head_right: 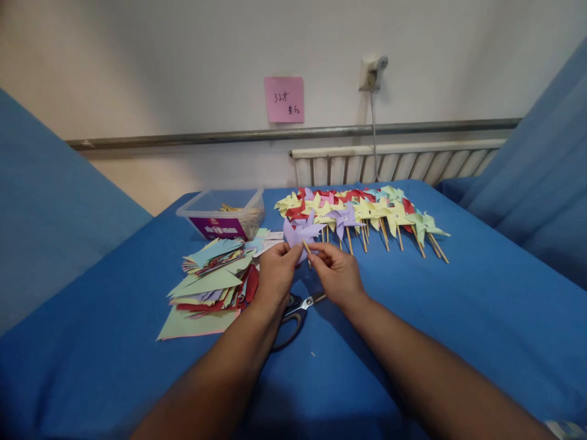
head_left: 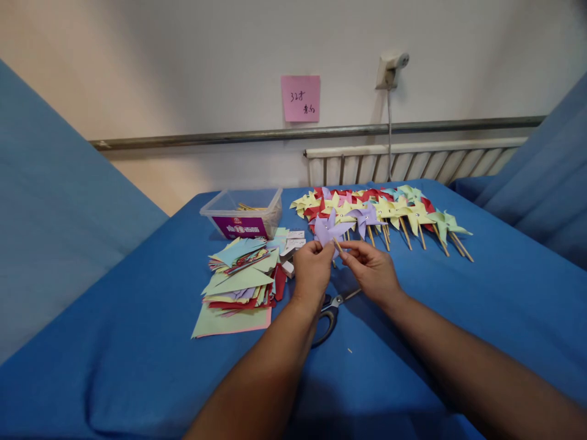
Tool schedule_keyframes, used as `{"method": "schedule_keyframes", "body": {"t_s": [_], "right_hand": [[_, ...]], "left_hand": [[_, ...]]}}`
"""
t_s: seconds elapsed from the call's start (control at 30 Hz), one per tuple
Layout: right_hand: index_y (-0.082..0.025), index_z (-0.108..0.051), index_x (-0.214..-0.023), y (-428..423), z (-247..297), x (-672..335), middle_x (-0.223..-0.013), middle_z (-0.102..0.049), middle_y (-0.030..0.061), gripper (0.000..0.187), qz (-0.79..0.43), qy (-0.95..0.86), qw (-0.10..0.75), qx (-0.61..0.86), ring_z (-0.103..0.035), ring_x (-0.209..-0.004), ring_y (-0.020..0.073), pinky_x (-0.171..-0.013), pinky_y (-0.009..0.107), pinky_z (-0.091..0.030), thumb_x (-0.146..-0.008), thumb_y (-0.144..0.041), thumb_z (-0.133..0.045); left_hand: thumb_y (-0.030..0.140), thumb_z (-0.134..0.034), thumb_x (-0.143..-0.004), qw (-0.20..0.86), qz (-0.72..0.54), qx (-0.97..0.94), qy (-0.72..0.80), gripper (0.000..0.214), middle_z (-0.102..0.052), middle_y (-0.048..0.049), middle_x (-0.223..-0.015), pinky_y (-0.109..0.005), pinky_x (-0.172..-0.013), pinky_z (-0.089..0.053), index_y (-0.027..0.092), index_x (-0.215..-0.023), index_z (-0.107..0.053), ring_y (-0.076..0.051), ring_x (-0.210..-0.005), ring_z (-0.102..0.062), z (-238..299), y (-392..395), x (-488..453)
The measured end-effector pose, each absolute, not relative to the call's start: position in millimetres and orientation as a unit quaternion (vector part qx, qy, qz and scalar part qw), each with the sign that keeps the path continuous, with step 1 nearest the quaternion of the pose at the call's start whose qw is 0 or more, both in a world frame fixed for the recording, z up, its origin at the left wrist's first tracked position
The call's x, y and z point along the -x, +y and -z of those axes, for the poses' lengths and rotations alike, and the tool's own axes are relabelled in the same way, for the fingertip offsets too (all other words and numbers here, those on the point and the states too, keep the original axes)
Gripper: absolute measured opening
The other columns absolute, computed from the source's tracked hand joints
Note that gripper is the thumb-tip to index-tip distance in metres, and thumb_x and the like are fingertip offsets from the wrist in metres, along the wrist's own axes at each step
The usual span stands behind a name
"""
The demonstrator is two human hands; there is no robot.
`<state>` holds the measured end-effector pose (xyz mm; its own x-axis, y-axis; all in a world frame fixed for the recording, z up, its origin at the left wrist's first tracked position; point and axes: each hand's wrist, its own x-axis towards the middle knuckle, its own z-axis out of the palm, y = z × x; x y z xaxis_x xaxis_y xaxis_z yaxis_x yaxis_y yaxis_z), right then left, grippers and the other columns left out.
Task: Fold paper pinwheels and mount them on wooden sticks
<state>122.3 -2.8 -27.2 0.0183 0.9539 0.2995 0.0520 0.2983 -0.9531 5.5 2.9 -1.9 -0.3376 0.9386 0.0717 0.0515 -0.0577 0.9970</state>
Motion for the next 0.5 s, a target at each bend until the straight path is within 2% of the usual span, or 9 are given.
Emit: {"method": "schedule_keyframes", "body": {"t_s": [0.5], "right_hand": [[-0.020,-0.072,-0.096,-1.9,28.0,-122.5,-0.065,-0.065,-0.0002,0.026,-0.393,-0.579,0.567,0.436,-0.057,-0.056,0.0122,-0.051,0.023,-0.045,-0.076,-0.036,-0.067]], "left_hand": [[0.040,-0.068,-0.064,0.390,-0.587,-0.427,0.566,0.028,-0.049,0.0026,-0.049,-0.023,-0.049,-0.030,0.017,-0.053,-0.056,-0.009,-0.048,-0.039,2.9,3.9,-4.9]]}}
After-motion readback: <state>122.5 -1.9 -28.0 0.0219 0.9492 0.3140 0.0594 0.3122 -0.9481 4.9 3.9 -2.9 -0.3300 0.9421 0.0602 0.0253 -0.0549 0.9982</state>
